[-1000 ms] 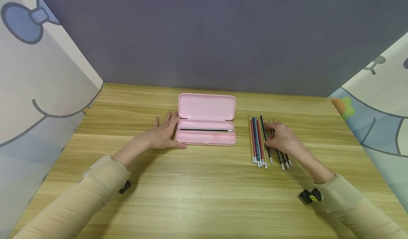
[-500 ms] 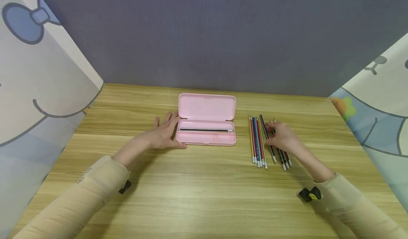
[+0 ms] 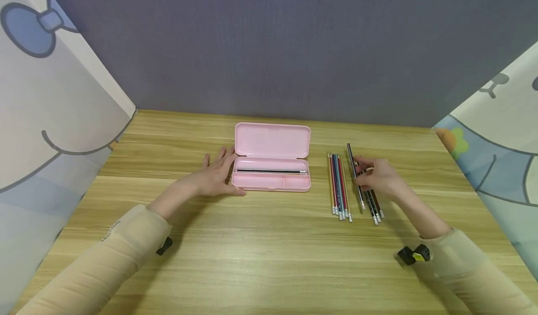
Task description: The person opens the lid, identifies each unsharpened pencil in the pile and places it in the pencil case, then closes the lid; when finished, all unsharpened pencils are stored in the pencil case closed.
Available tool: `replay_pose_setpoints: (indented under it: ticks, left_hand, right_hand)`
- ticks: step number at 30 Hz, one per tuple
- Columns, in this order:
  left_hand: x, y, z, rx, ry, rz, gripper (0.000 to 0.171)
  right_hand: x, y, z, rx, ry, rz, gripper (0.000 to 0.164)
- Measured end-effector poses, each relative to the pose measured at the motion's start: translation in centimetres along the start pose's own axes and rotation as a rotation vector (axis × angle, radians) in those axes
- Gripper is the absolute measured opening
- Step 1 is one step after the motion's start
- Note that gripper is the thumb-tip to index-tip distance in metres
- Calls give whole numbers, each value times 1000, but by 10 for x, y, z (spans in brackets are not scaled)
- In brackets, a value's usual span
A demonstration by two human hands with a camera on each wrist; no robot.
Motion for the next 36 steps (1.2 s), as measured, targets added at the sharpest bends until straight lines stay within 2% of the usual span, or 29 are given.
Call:
replay_pose_setpoints:
  ticks: [5, 10, 17, 22, 36]
  left_hand:
    - [-1, -1, 0, 4, -3, 3, 114]
    - [-1, -1, 1, 4, -6, 3, 113]
    - [-1, -2, 1, 4, 3, 10, 113]
    - [-3, -3, 2, 12, 4, 13, 112]
    - [-5, -3, 1, 13, 8, 24, 110]
  right_hand:
    - [-5, 2, -3, 25, -86, -38, 82]
    - [-10, 1, -3, 76, -127, -118, 78]
    - [-14, -6, 4, 154, -227, -224, 75]
    - [-22, -15, 12, 172, -310, -292, 72]
    - [-55, -44, 24, 182, -148, -474, 69]
Point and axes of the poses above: each hand's wrist, its own y-axis away from the middle knuckle, its own z-axis out of the palm, x = y × z, the point moved 1 cm from there along -y, towards the middle knuckle, and after that the axes turned 6 degrees about y, right-handed, at the moved point
